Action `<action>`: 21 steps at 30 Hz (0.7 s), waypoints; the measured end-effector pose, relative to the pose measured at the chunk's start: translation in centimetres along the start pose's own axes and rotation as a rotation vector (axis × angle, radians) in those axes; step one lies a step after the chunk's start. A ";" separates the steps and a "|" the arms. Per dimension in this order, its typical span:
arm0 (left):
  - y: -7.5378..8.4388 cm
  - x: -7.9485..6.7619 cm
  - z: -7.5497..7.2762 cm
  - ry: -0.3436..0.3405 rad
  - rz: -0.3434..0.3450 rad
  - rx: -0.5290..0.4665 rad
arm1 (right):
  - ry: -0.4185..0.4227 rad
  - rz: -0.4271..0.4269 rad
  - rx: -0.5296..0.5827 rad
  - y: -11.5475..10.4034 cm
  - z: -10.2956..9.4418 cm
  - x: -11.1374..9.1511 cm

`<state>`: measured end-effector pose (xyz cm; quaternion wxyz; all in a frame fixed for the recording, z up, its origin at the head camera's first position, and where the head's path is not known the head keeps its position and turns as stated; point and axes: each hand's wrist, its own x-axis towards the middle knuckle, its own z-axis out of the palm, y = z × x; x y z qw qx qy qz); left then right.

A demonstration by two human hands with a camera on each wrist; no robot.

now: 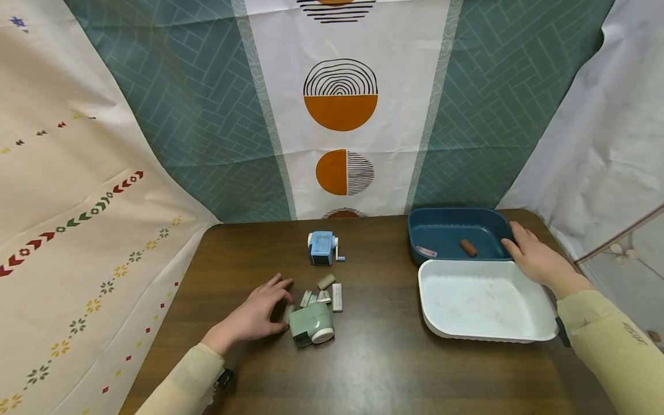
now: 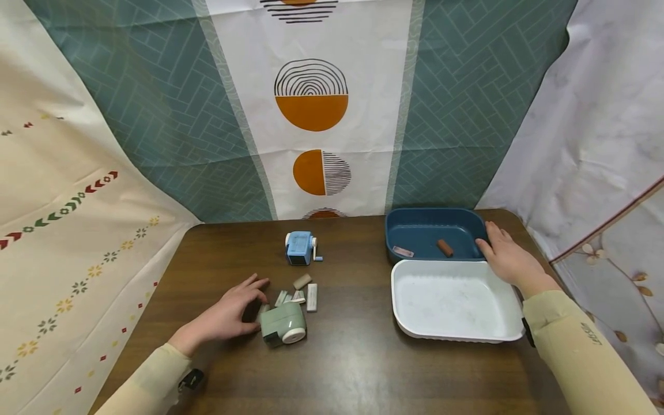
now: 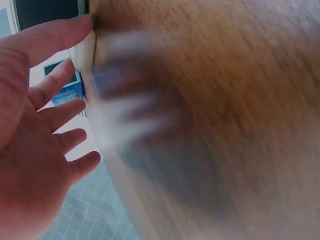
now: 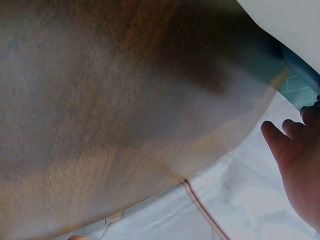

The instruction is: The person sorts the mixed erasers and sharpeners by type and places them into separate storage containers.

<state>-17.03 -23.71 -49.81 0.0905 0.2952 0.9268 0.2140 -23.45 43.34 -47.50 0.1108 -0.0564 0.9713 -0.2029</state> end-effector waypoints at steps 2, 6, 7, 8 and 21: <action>0.0 0.0 -0.1 0.002 -0.012 0.001 | 0.002 -0.002 -0.001 0.0 0.0 0.0; -0.1 -0.1 -0.1 -0.004 -0.020 0.011 | -0.001 0.000 -0.003 0.0 0.0 0.1; -0.1 -0.1 -0.1 -0.005 -0.020 0.014 | -0.003 0.001 -0.002 0.1 0.1 0.1; -0.2 -0.1 -0.1 -0.005 -0.020 0.016 | -0.004 0.001 -0.002 0.1 0.1 0.1; -0.4 -0.2 -0.6 0.049 -0.020 0.046 | -0.010 0.001 -0.003 0.2 0.1 0.3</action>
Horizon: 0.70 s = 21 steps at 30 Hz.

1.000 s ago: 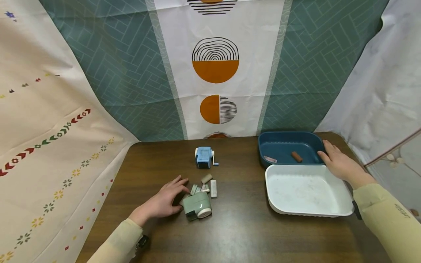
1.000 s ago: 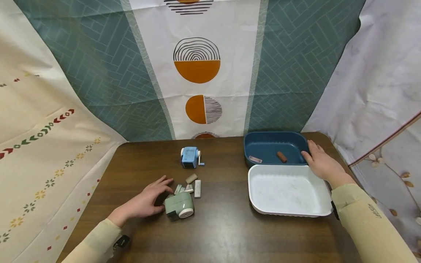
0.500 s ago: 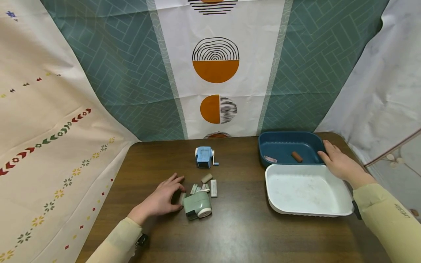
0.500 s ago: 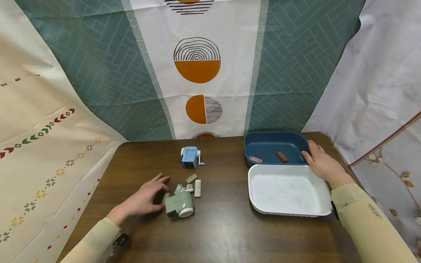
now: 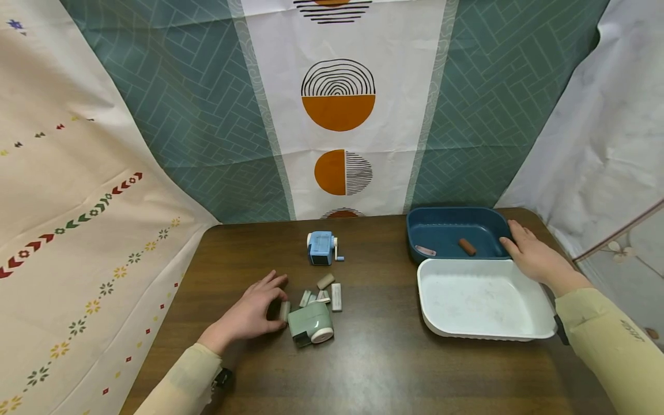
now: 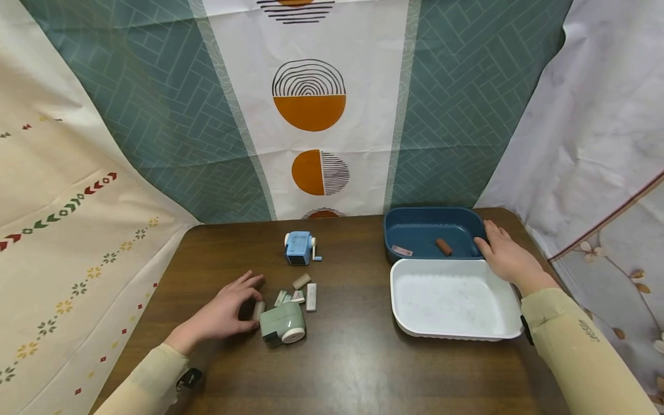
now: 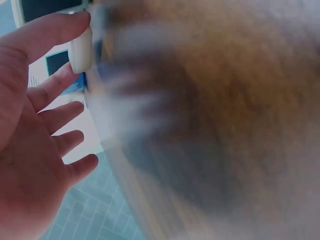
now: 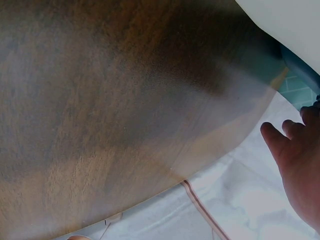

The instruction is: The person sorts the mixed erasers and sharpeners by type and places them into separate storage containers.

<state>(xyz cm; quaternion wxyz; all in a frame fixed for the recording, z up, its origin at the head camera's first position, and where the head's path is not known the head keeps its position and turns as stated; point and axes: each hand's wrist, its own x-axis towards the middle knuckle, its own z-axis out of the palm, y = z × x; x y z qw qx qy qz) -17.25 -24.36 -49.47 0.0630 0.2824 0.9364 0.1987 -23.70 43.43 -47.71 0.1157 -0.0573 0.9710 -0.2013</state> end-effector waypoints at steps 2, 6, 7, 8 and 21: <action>-0.1 0.0 -0.3 0.036 -0.002 0.002 | 0.002 -0.003 -0.003 0.0 0.0 0.1; -0.2 0.0 -1.0 0.106 -0.013 -0.007 | 0.005 -0.006 -0.006 -0.1 -0.1 0.1; -0.3 0.0 -1.1 0.119 -0.016 -0.011 | 0.003 -0.006 -0.004 -0.2 -0.1 0.1; -0.3 0.0 -1.2 0.128 -0.020 -0.010 | 0.003 -0.005 -0.004 -0.2 -0.1 0.1; 0.2 0.3 -3.4 0.208 -0.064 -0.030 | 0.005 0.001 0.001 -0.1 0.0 -0.2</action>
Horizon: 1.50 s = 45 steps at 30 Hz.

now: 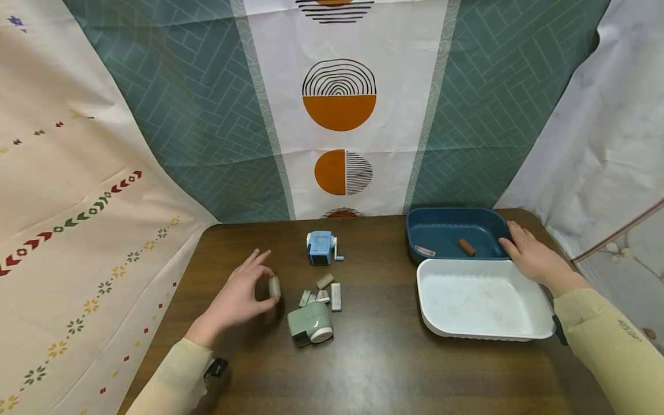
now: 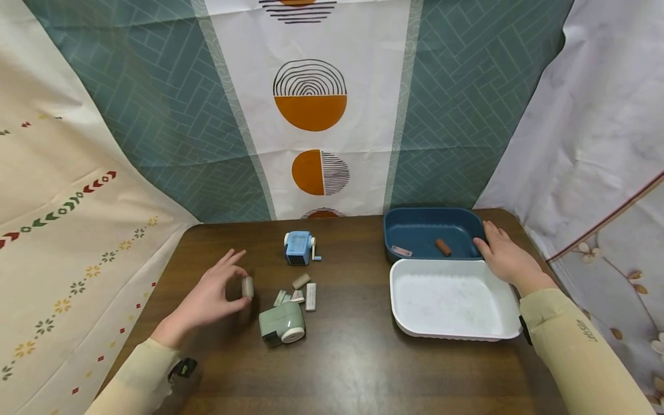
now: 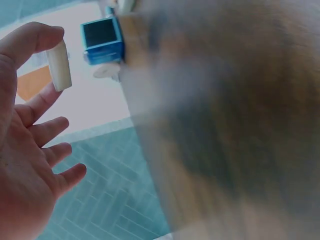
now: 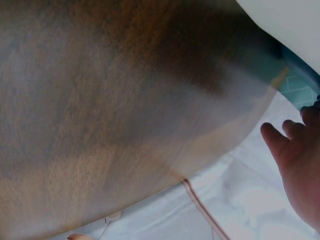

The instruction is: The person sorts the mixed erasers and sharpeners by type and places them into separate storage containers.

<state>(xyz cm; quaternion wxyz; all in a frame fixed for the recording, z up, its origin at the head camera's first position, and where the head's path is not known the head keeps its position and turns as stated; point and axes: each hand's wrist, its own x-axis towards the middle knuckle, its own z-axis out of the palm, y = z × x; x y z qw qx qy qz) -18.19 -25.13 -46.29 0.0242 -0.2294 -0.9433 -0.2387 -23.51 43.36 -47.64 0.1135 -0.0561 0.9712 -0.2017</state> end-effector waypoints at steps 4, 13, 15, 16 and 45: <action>0.8 0.8 -0.7 0.028 0.021 -0.009 | -0.004 0.001 0.000 0.0 -0.1 0.0; 3.1 2.7 -1.2 0.033 0.102 0.004 | -0.004 0.002 -0.008 -0.1 0.0 0.2; 3.6 3.2 -1.1 0.028 0.115 0.012 | 0.000 0.003 -0.009 -0.1 0.0 0.2; 3.8 3.4 -1.1 0.027 0.120 0.013 | 0.003 0.003 -0.010 -0.1 0.0 0.1; 10.7 9.0 0.6 0.045 0.237 -0.114 | 0.002 -0.004 -0.022 -0.4 -0.2 0.0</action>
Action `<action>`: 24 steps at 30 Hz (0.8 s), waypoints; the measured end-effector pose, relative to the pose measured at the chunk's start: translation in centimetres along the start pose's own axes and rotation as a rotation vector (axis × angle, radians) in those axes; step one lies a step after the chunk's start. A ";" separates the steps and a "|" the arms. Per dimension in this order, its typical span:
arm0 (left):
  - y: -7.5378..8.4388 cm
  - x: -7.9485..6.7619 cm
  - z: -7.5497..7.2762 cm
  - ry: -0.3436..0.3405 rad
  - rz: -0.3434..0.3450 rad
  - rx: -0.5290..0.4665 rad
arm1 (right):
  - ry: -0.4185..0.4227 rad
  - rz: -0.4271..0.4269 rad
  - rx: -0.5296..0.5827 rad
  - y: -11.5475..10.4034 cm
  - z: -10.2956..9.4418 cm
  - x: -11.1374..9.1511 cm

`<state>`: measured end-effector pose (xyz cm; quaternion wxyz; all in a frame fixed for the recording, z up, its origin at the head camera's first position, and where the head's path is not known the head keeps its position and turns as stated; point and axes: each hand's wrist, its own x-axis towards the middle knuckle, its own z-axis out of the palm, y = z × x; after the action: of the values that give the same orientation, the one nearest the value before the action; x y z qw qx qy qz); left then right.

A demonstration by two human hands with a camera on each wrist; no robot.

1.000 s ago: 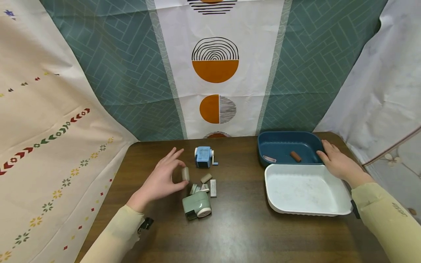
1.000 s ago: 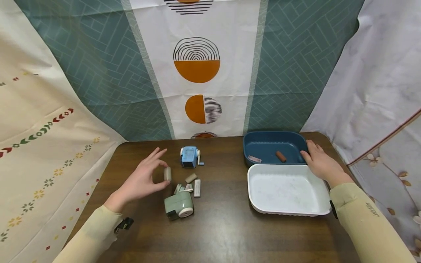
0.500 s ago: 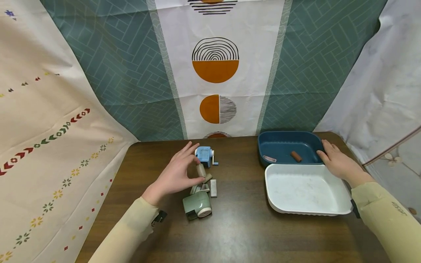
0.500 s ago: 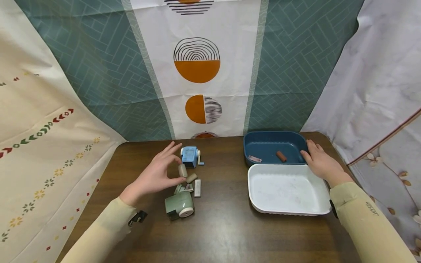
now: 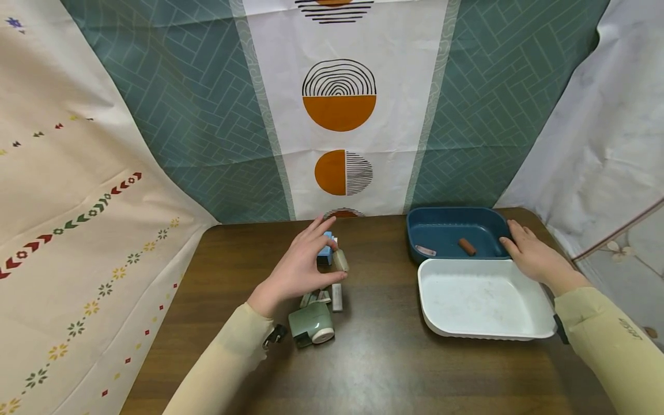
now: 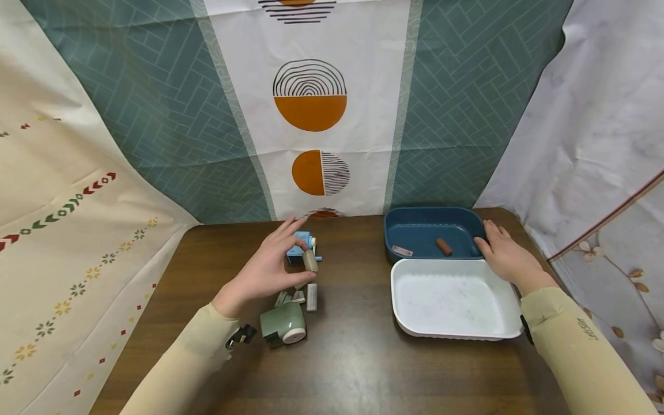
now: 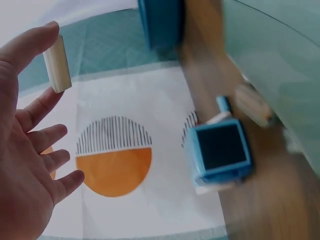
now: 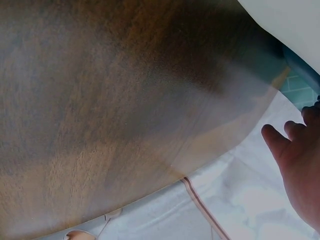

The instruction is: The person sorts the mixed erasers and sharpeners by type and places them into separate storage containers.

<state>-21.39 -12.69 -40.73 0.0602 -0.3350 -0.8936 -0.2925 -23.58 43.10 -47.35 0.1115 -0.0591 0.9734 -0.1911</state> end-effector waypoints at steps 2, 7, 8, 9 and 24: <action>0.3 0.4 0.1 0.012 0.005 -0.012 | -0.003 0.001 0.003 0.0 0.1 0.0; 1.4 1.5 0.5 0.020 0.006 -0.025 | -0.004 0.014 0.000 0.0 0.1 0.1; 1.6 1.8 0.6 0.019 0.009 -0.023 | -0.003 0.014 -0.002 0.1 0.1 0.1; 1.8 2.0 0.7 0.018 0.012 -0.025 | -0.002 0.014 -0.004 0.1 0.1 0.1; 3.9 4.8 2.4 0.006 0.042 -0.051 | 0.007 0.013 -0.007 0.2 0.1 0.1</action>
<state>-22.41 -6.23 -39.35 0.0603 -0.3545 -0.8784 -0.3149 -23.62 43.20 -47.55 0.1090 -0.0525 0.9748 -0.1874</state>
